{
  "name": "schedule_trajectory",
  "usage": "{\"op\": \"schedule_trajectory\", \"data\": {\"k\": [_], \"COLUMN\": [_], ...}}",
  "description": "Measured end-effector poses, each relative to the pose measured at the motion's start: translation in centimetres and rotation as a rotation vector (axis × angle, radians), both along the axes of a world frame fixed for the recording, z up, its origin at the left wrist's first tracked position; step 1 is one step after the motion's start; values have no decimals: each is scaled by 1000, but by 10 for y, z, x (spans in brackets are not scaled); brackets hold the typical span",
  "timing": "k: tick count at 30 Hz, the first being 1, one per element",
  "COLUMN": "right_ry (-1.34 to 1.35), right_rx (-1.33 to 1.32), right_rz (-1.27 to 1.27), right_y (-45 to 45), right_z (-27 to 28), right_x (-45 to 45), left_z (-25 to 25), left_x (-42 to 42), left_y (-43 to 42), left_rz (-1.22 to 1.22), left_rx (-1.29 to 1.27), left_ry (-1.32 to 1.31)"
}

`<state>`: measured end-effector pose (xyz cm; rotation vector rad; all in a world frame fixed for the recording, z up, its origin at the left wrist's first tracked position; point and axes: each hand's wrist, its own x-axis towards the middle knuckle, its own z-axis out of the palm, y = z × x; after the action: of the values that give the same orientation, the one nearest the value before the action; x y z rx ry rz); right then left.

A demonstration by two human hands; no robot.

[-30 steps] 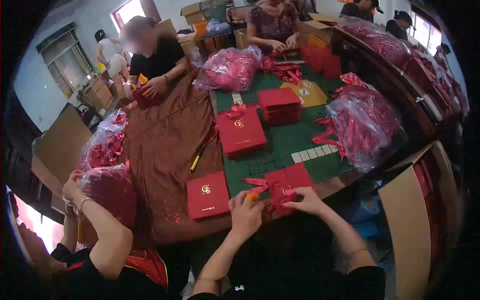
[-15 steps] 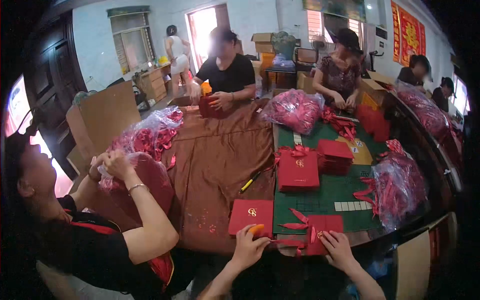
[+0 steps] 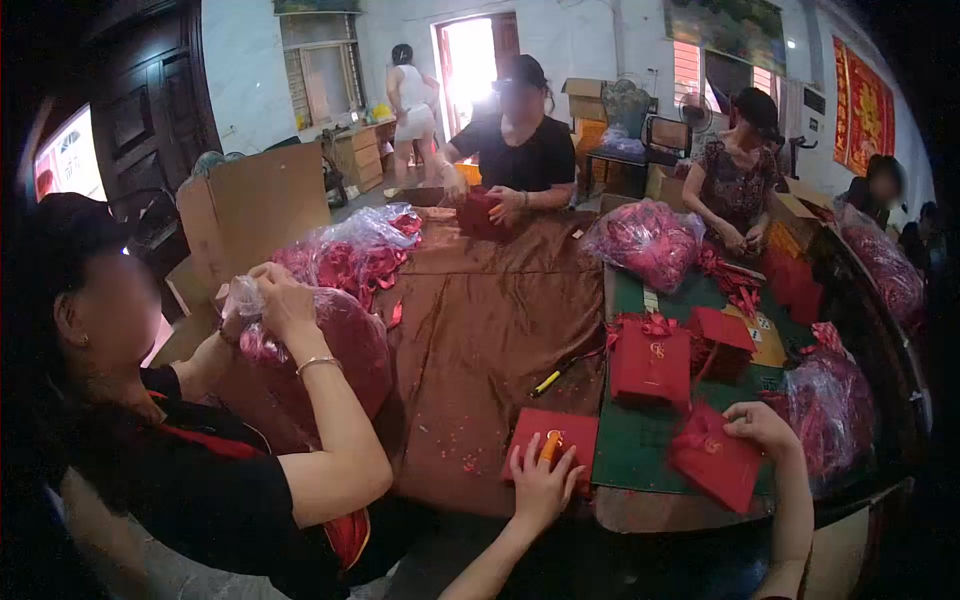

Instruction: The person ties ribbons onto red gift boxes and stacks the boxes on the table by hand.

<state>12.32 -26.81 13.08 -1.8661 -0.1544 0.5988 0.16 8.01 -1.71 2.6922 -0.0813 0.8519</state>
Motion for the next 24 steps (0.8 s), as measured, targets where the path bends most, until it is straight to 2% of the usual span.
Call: {"op": "schedule_trajectory", "data": {"k": [2,3,5,6,7,8,9,12,13,15,16,17,18,19,21,24], "right_ry": [88,113,-4,38,-61,-37,-152,-260,-337,-505,-589,-636,-707,-780,-844,-761], "right_rx": [-173,-168,-210,-128,12,292,400,870,828,699,525,433,185,144,-143,-94], "right_rz": [114,169,188,190,193,106,77,-269,-390,-505,-568,-555,-680,-635,-701,-761], "right_y": [12,7,5,-3,-1,8,15,54,48,82,83,99,111,105,120,120], "right_z": [4,2,7,8,14,21,28,45,18,15,-15,-19,-36,-82,-90,-118], "right_x": [0,8,18,29,37,37,44,57,99,96,124,112,115,147,127,142], "left_z": [-10,-10,-10,-8,-4,-3,-3,-7,-8,-11,-12,-8,-7,-7,-13,-21], "left_x": [-1,0,-2,-1,-1,-1,-1,0,1,1,3,1,1,1,1,4], "left_y": [-2,-3,-6,-6,-6,-8,-9,-10,-9,-10,-10,-10,-11,-10,-9,-6], "left_rz": [15,13,27,11,20,19,12,-8,-1,2,6,3,4,8,0,-5], "left_rx": [7,12,43,10,16,21,28,15,29,23,19,12,10,6,8,2], "left_ry": [18,23,54,41,60,87,75,75,96,82,78,66,70,74,51,52]}}
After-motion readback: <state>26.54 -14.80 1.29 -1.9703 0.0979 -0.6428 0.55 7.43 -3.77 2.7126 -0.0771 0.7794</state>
